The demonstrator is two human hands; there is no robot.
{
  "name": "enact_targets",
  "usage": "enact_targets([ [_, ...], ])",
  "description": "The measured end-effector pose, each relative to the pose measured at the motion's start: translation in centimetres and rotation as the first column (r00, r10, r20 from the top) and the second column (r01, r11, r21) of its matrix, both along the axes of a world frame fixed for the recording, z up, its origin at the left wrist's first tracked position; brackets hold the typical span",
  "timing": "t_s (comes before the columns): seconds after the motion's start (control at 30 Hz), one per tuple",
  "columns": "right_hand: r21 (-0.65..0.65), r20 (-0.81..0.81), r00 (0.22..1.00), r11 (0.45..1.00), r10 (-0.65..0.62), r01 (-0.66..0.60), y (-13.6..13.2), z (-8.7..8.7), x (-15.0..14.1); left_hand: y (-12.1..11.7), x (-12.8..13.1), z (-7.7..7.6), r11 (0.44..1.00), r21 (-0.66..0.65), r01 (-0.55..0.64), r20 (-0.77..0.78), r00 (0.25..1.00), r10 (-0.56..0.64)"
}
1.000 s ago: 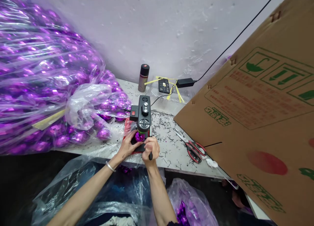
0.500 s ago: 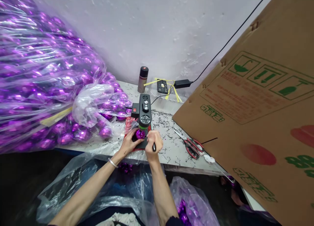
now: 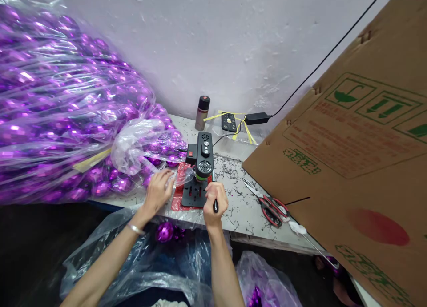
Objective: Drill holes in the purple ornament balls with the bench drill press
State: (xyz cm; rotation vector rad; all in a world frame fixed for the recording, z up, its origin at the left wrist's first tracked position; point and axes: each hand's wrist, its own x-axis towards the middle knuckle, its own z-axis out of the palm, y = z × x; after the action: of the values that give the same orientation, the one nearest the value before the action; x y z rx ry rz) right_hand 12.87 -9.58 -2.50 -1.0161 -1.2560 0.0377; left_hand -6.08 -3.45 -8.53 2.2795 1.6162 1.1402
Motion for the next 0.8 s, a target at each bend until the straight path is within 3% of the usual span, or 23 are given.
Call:
enact_targets([
  [0.07,-0.002,0.015,1.0,1.0,0.007,-0.007,0.0,0.1,0.0,3.9,0.6,1.9,0.973,-0.155,-0.172,-0.163,0.976,0.146],
  [0.17,-0.02,0.033,0.999,1.0,0.008,-0.007,-0.1,0.1,0.0,7.8,1.6,3.7,0.892,-0.359,-0.273,-0.266,0.947,0.182],
  [0.3,-0.021,0.033,0.999,0.999,-0.026,0.026,-0.1,-0.1,0.0,9.5,2.3,4.3,0.843,-0.478,-0.248,-0.11,0.969,0.222],
  [0.4,-0.008,0.049,0.999,1.0,-0.02,0.021,-0.1,-0.1,0.1,9.4,1.5,4.3,0.801,-0.579,-0.15,0.173,0.938,0.301],
  [0.47,-0.011,0.058,0.998,1.0,-0.004,0.005,-0.1,0.0,0.1,8.7,0.4,4.4,0.777,-0.63,0.006,0.434,0.832,0.346],
  [0.57,-0.019,0.041,0.999,1.0,0.004,-0.004,-0.1,0.3,0.0,6.3,-1.2,4.6,0.74,-0.617,0.269,0.713,0.59,0.38],
  [0.7,-0.04,-0.045,0.999,0.999,0.007,-0.009,-0.1,1.7,-0.3,2.0,-1.3,4.5,0.69,-0.502,0.522,0.863,0.348,0.365],
  [0.8,-0.099,-0.072,0.997,0.995,0.022,-0.029,0.0,3.3,-0.3,-0.2,0.2,3.3,0.684,-0.431,0.589,0.902,0.25,0.353],
])
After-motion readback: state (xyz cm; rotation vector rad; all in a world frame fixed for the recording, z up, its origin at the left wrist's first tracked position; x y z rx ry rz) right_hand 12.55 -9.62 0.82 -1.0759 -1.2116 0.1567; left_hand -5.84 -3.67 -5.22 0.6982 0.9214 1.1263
